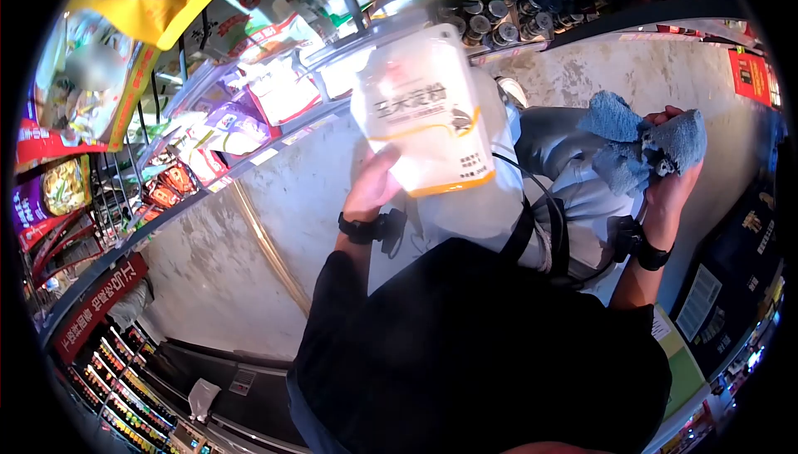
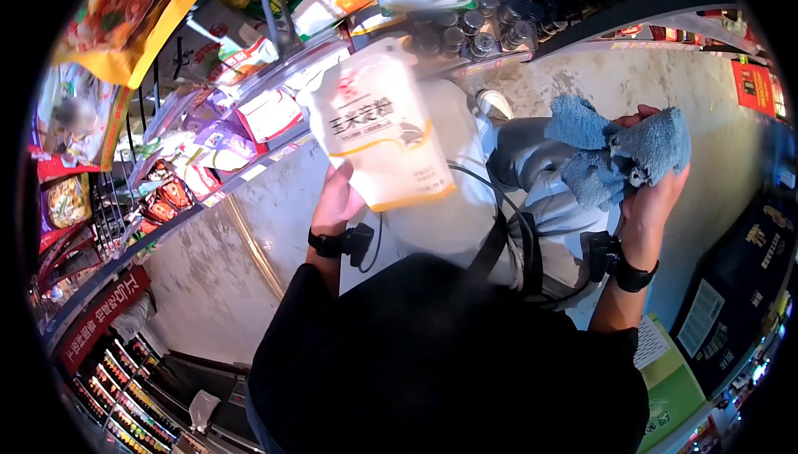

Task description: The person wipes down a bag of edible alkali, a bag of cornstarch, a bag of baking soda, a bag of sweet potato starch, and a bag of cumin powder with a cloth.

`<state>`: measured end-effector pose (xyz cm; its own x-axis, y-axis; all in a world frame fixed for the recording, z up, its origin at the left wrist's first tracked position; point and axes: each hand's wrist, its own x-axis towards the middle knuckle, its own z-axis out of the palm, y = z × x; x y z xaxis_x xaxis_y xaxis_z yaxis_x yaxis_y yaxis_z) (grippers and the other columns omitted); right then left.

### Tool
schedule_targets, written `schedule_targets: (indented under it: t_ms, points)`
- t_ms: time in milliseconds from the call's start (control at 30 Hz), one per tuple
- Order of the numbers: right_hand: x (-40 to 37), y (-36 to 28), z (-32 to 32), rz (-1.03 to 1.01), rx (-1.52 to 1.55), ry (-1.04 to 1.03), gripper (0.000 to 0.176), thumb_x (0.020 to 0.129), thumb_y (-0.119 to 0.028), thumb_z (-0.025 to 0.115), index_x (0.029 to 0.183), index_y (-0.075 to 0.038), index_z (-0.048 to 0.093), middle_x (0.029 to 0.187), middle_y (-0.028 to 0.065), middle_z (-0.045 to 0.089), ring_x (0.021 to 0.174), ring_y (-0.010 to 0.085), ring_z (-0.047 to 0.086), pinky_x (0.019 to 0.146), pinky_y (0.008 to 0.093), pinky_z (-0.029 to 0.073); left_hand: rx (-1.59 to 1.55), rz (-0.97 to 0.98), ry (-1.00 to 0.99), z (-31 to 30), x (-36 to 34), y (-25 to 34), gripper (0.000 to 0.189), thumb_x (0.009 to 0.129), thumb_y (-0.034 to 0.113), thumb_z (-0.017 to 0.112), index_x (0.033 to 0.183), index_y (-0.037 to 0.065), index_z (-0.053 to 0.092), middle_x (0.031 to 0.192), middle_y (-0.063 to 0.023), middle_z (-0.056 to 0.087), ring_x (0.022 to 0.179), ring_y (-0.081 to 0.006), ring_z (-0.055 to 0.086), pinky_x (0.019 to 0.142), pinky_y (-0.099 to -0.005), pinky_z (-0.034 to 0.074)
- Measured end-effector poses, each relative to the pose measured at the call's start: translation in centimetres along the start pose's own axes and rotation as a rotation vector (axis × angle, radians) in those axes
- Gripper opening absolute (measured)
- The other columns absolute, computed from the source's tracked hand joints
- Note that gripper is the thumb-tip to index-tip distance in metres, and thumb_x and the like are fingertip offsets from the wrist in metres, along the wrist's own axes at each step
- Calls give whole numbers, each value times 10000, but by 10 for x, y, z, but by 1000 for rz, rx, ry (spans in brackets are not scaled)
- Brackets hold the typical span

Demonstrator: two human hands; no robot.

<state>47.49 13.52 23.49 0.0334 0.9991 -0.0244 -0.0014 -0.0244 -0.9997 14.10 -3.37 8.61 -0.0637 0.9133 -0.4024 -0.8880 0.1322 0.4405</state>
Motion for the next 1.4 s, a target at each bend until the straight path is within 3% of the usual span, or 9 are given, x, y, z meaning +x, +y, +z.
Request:
schedule_targets:
  t_ms: [100, 267, 400, 567, 700, 900, 1200, 1300, 1400]
  points:
    - [1, 0, 2, -1, 2, -27, 377, 850, -184, 527, 1089, 106, 541, 898, 162, 643, 830, 235, 628, 768, 335, 505, 259, -38, 130, 36, 0, 1, 473, 906, 117, 577, 1315, -20, 383, 1245, -137, 540, 1094, -241, 566, 920, -388, 476]
    - [-10, -5, 19, -89, -136, -103, 367, 825, -181, 535, 1063, 98, 557, 905, 170, 645, 846, 240, 634, 779, 335, 508, 483, 36, 192, 40, 8, -19, 280, 873, 154, 636, 1088, -24, 611, 966, -86, 668, 803, -134, 640, 705, -259, 515]
    - [-39, -20, 57, -129, -267, -348, 350, 789, -206, 593, 984, 82, 561, 951, 203, 635, 877, 266, 634, 764, 382, 516, 459, 37, 263, 47, 3, -20, 280, 901, 89, 583, 1144, -49, 566, 1055, -106, 647, 886, -154, 632, 776, -283, 511]
    - [-51, -1, 109, -440, -188, -517, 329, 757, -190, 596, 972, 59, 581, 972, 197, 635, 961, 318, 612, 852, 393, 479, 499, 102, 298, 66, -8, -19, 302, 898, 148, 592, 1127, -48, 577, 998, -94, 651, 842, -136, 623, 743, -271, 510]
    - [-61, 22, 140, -506, -487, -651, 604, 597, -54, 641, 1193, -24, 551, 1283, 181, 479, 1231, 371, 440, 1015, 439, 355, 297, 216, 300, 79, -17, -21, 311, 927, 126, 529, 1179, -57, 536, 1063, -116, 629, 912, -158, 615, 784, -301, 506]
    - [-73, 40, 140, -534, -521, -681, 667, 565, -7, 657, 1220, -39, 534, 1329, 185, 434, 1267, 403, 381, 1027, 465, 342, 332, 231, 237, 76, -20, -13, 353, 973, 171, 435, 1225, -70, 491, 1127, -118, 605, 1004, -166, 586, 839, -312, 480]
    - [-63, 28, 158, -726, -559, -883, 698, 565, -61, 695, 1242, -91, 527, 1354, 164, 421, 1272, 389, 383, 1041, 537, 291, 371, 344, 264, 51, -15, -35, 392, 972, 261, 491, 1219, -44, 480, 1140, -103, 596, 1006, -178, 581, 828, -325, 480]
    - [-49, 32, 158, -694, -712, -662, 719, 567, -64, 689, 1263, -115, 518, 1359, 160, 417, 1281, 389, 367, 1040, 527, 297, 484, 246, 299, 63, -14, -31, 445, 972, 250, 491, 1294, -43, 400, 1194, -103, 568, 1061, -189, 559, 866, -335, 471]
    - [-53, 41, 154, -590, -578, -615, 739, 589, -74, 676, 1303, -127, 491, 1377, 168, 389, 1291, 429, 329, 1040, 499, 308, 353, 277, 256, 77, -19, -29, 629, 944, 427, 487, 1364, -13, 325, 1314, -133, 479, 1168, -249, 499, 962, -410, 422]
